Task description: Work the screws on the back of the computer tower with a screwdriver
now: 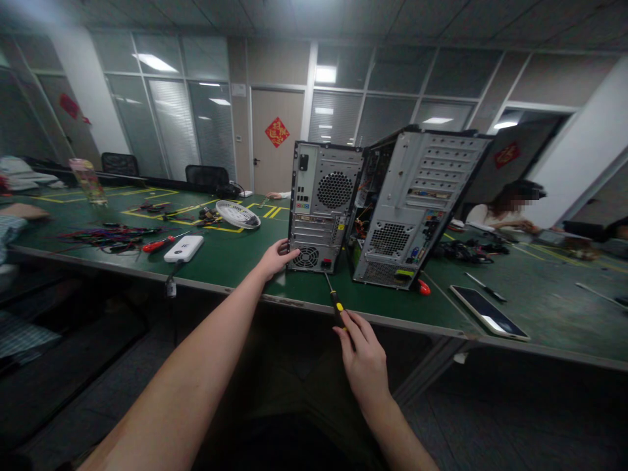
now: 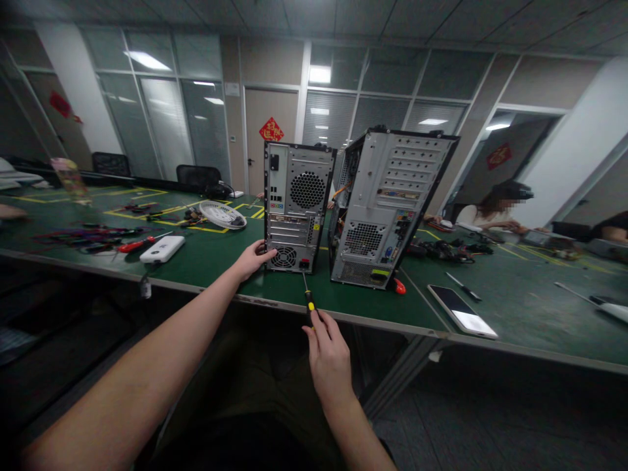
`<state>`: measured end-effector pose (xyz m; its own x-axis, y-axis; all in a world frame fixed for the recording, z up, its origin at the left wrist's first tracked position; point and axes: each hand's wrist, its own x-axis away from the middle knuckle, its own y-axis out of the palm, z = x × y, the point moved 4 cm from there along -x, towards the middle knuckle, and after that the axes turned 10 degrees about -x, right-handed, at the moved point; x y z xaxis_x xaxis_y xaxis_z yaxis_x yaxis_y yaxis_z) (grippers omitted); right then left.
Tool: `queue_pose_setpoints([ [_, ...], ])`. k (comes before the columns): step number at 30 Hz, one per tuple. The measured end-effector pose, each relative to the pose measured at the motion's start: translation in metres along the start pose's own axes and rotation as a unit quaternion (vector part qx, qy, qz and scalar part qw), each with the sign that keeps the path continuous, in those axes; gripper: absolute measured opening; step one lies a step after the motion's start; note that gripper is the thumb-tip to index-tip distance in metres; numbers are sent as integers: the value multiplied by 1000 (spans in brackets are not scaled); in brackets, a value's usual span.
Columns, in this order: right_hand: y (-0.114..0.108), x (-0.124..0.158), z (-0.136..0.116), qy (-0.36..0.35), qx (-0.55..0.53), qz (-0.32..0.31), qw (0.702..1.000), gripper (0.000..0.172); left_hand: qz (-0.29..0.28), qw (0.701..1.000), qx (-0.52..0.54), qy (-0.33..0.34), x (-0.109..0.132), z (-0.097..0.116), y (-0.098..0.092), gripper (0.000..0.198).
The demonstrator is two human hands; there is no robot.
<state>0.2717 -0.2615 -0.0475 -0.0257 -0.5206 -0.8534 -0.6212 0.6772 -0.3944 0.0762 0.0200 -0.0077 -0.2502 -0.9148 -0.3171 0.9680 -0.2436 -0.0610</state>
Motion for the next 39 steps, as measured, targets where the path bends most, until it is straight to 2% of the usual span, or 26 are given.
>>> queue_pose_setpoints([
  [10, -2, -3, 3, 27, -31, 19, 999, 28, 1, 1000, -2, 2, 0, 0, -1, 71],
  [17, 0, -2, -4, 20, -32, -3, 999, 36, 2, 1000, -1, 2, 0, 1, 0, 70],
  [21, 1, 0, -2, 22, -38, 5, 999, 32, 4, 1000, -3, -5, 1, 0, 0, 70],
  [26, 2, 1, 2, 43, -61, 19, 997, 25, 1, 1000, -6, 1, 2, 2, 0, 68],
  [34, -2, -2, 2, 65, -80, 27, 994, 23, 1, 1000, -9, -1, -1, -1, -1, 73],
  [39, -2, -1, 9, 104, -116, 49, 987, 20, 0, 1000, -4, 3, -2, -2, -1, 73],
])
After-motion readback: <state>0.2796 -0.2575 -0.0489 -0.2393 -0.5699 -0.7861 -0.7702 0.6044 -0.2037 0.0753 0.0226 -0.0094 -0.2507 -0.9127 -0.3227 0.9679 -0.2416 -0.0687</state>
